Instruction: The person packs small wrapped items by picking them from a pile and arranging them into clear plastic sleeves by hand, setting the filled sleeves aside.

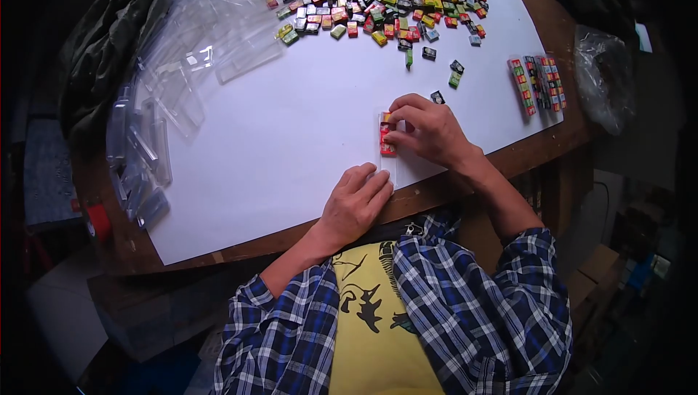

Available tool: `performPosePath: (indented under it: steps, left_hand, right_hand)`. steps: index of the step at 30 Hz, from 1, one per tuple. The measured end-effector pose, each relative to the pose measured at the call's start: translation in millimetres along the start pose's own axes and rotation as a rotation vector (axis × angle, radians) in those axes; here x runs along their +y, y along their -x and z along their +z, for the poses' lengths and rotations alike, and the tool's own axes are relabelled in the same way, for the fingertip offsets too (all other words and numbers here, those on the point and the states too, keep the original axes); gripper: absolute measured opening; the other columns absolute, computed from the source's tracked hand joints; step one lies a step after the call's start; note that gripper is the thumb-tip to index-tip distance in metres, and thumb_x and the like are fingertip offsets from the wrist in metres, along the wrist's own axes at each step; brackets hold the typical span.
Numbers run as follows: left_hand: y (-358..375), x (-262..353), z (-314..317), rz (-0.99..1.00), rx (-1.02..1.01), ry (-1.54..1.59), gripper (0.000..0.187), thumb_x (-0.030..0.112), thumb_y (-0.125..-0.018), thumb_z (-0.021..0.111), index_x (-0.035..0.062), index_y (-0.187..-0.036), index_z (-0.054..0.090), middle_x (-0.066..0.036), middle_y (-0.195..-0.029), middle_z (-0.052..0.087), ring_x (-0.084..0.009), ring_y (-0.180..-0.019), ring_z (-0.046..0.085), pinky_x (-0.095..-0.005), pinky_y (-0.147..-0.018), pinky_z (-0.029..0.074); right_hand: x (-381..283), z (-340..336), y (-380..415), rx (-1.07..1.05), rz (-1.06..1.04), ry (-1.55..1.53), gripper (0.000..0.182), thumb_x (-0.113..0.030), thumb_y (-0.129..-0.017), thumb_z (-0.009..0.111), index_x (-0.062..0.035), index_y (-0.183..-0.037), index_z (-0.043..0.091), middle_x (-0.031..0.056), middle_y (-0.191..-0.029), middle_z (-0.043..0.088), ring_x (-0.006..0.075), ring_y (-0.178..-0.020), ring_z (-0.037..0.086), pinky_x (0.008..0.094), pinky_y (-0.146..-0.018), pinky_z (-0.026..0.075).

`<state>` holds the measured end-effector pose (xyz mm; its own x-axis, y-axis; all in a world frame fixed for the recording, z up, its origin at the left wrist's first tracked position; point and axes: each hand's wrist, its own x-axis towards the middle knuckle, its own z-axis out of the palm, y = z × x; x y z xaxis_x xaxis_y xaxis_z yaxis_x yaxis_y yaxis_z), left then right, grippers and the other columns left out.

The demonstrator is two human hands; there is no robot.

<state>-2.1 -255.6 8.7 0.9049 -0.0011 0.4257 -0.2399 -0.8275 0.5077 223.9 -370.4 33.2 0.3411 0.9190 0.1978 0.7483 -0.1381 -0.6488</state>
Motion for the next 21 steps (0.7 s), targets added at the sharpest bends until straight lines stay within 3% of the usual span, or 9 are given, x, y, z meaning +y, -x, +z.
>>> performPosePath:
  steps: [5,9,11,15,19,21]
  left_hand:
    - [-3,1,-3,-0.001,0.011,-0.019,0.027,0.007,-0.083,0.079,0.0009,-0.109,0.075,-0.010,-0.119,0.074,-0.0334,-0.113,0.067,-0.0431,-0.096,0.057]
    - [-3,0,-5,0.003,0.000,-0.020,0.027,0.006,-0.083,0.080,0.0009,-0.109,0.075,-0.010,-0.120,0.074,-0.0336,-0.113,0.067,-0.0431,-0.096,0.057]
    - [-3,1,-4,0.002,0.006,-0.005,0.028,0.005,-0.082,0.080,0.0008,-0.109,0.075,-0.010,-0.120,0.074,-0.0335,-0.113,0.067,-0.0432,-0.096,0.057]
    - [-3,1,-3,-0.001,0.016,0.012,0.030,0.006,-0.082,0.078,-0.0018,-0.111,0.073,-0.013,-0.122,0.071,-0.0344,-0.117,0.065,-0.0451,-0.099,0.056]
    - [-2,2,0,-0.024,0.031,0.004,0.030,0.006,-0.083,0.076,-0.0031,-0.111,0.073,-0.015,-0.124,0.070,-0.0346,-0.119,0.064,-0.0460,-0.100,0.055]
    - [-1,2,0,-0.022,0.035,-0.005,0.029,0.006,-0.084,0.076,-0.0031,-0.111,0.073,-0.015,-0.124,0.070,-0.0345,-0.119,0.064,-0.0460,-0.100,0.055]
  right_hand:
    - [8,2,7,-0.048,-0.026,-0.101,0.024,-0.008,-0.087,0.087,-0.0046,-0.108,0.075,0.0094,-0.115,0.075,0.0189,-0.076,0.074,0.0303,-0.066,0.061]
    - [18,-19,-4,0.111,0.116,-0.048,0.023,-0.008,-0.089,0.086,-0.0047,-0.110,0.077,0.0096,-0.115,0.077,0.0180,-0.077,0.075,0.0301,-0.068,0.061]
    - [40,-34,-22,0.318,0.235,0.136,0.019,-0.007,-0.090,0.084,-0.0040,-0.108,0.077,0.0101,-0.113,0.077,0.0163,-0.077,0.075,0.0293,-0.067,0.061]
    - [74,-44,-46,0.330,0.071,0.351,0.016,-0.006,-0.090,0.083,-0.0043,-0.105,0.077,0.0104,-0.109,0.077,0.0218,-0.072,0.077,0.0326,-0.064,0.062]
    - [60,-39,-30,0.258,0.187,0.280,0.018,-0.004,-0.090,0.084,-0.0036,-0.107,0.077,0.0113,-0.107,0.078,0.0203,-0.075,0.077,0.0304,-0.064,0.061]
    - [43,-26,-18,0.244,0.092,0.246,0.018,-0.004,-0.089,0.084,-0.0035,-0.106,0.077,0.0110,-0.107,0.078,0.0214,-0.076,0.077,0.0311,-0.064,0.062]
